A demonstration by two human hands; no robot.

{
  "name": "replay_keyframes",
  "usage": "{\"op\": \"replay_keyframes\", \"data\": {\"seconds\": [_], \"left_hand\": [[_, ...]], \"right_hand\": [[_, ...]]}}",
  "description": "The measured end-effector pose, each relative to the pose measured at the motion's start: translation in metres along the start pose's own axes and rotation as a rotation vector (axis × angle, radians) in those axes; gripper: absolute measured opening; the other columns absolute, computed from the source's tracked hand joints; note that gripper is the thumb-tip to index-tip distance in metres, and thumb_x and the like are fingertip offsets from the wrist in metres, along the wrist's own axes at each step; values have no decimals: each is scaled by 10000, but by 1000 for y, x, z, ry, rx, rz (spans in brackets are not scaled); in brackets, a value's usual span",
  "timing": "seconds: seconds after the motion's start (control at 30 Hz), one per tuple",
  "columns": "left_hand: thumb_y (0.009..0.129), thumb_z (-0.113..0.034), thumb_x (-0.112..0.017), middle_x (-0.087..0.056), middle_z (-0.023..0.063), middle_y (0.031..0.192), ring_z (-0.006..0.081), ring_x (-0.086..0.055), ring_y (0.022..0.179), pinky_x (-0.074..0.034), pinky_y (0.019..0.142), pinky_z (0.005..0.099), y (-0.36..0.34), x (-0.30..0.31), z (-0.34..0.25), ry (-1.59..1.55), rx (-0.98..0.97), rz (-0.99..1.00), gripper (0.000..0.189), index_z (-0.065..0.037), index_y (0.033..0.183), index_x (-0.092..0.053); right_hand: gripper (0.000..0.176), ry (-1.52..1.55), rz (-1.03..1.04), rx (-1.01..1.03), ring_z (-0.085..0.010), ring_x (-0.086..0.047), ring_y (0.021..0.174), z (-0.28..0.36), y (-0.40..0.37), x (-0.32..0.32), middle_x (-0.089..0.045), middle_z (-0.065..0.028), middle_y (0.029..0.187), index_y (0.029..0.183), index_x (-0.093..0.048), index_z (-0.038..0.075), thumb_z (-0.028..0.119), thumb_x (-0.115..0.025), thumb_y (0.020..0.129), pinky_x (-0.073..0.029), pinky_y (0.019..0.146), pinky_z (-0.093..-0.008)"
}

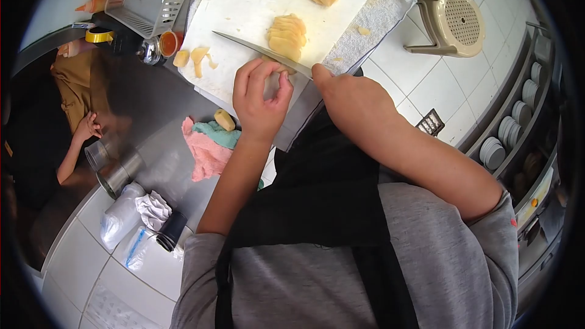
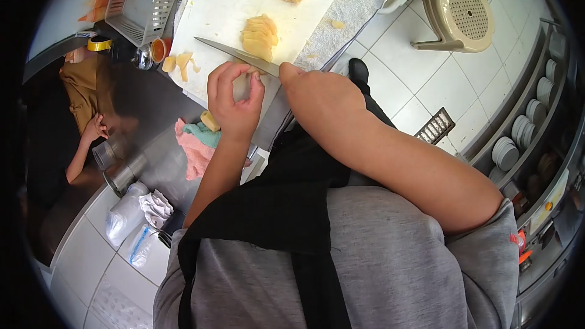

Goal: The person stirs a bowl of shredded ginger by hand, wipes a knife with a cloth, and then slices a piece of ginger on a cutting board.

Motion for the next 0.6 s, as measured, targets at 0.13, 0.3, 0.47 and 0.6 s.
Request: {"op": "replay_keyframes", "data": {"seconds": [0.13, 0.3, 0.47, 0.6], "left_hand": [[726, -35, -793, -641, 101, 1013, 279, -616, 983, -486, 881, 390, 9, 4, 0, 57, -31, 121, 315, -73, 1015, -672], [783, -276, -797, -645, 53, 1123, 266, -555, 1140, -326, 1025, 424, 49, 13, 4, 229, -50, 351, 355, -139, 1094, -693], [844, -336, -753, -672, -15, 1063, 200, -593, 1087, -305, 1016, 406, 64, 1, -2, 300, -229, 664, 274, -153, 1038, -692], [856, -320, -747, -677, -15, 1026, 182, -606, 1063, -306, 1022, 411, 68, -3, 0, 237, -161, 805, 226, -144, 979, -677]], "right_hand": [[141, 39, -10, 12, -292, -732, 681, 0, -1, 0, -700, -167, 731, 1025, -516, -6, 54, -558, 904, -577, 547, -373], [201, 1, -27, -23, -276, -736, 693, 1, -3, -2, -704, -150, 754, 1079, -521, -20, 65, -567, 902, -578, 546, -362], [209, 7, -13, -20, -268, -740, 710, 1, -2, -6, -708, -149, 776, 1089, -522, -21, 74, -566, 908, -578, 545, -359], [223, 27, -9, -12, -278, -741, 718, 0, -2, -8, -713, -157, 790, 1106, -523, -25, 75, -567, 911, -580, 550, -367]]}}
Point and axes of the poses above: each hand's wrist, its own y-axis towards the middle knuckle, its own x-axis out of the back of the hand, z = x × y, the point moved 8 cm from there along y, towards the middle knuckle
